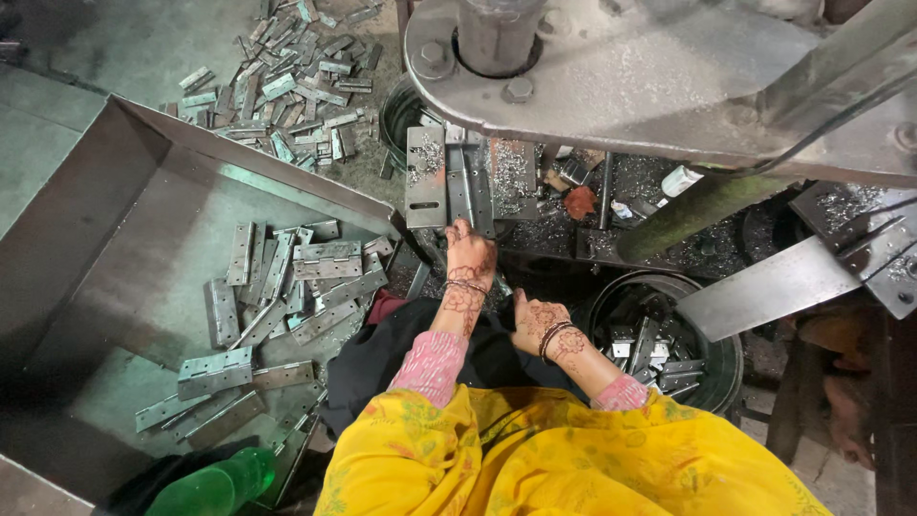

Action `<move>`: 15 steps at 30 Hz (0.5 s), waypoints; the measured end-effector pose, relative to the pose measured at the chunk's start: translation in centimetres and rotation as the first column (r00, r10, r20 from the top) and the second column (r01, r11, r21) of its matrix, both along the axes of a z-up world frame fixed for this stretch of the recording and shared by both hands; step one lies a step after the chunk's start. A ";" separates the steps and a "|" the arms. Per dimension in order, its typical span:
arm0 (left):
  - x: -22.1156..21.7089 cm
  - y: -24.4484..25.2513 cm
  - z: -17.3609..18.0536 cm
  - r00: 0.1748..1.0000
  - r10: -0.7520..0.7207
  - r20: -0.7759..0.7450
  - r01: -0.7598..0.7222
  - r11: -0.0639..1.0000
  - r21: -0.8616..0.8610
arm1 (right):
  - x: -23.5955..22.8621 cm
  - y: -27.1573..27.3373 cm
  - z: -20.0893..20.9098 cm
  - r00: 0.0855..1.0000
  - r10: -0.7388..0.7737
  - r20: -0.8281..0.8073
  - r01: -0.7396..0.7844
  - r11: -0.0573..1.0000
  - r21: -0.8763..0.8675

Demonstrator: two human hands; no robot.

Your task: The person operates a manual press machine to process small metal pieces. They repeatedly pick up metal pieces from a bin, place them under the press, and activate the machine using a lever. Processed pieces are then moved to a collection area.

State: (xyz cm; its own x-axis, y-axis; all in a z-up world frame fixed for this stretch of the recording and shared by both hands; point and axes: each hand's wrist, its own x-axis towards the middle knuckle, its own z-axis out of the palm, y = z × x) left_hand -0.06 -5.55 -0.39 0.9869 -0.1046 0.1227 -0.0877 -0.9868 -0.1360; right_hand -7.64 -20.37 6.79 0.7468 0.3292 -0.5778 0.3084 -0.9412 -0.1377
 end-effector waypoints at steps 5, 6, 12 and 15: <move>-0.8 0.4 -0.1 1.000 -0.005 0.029 0.008 0.997 -0.078 | -0.2 -0.1 -0.3 1.000 -0.006 0.003 0.006 1.000 0.004; -0.5 0.7 0.1 0.999 0.008 0.034 -0.006 0.998 -0.069 | -0.2 -0.1 -0.5 1.000 -0.004 0.006 0.004 1.000 -0.001; 2.3 2.7 1.0 0.998 0.033 0.060 -0.027 0.995 -0.099 | -0.3 -0.6 -2.6 0.998 0.032 0.056 -0.031 0.999 -0.016; 3.1 3.0 1.3 0.999 0.020 0.042 -0.015 0.992 -0.122 | -1.1 -1.1 -4.4 0.999 0.016 0.051 -0.015 1.000 -0.018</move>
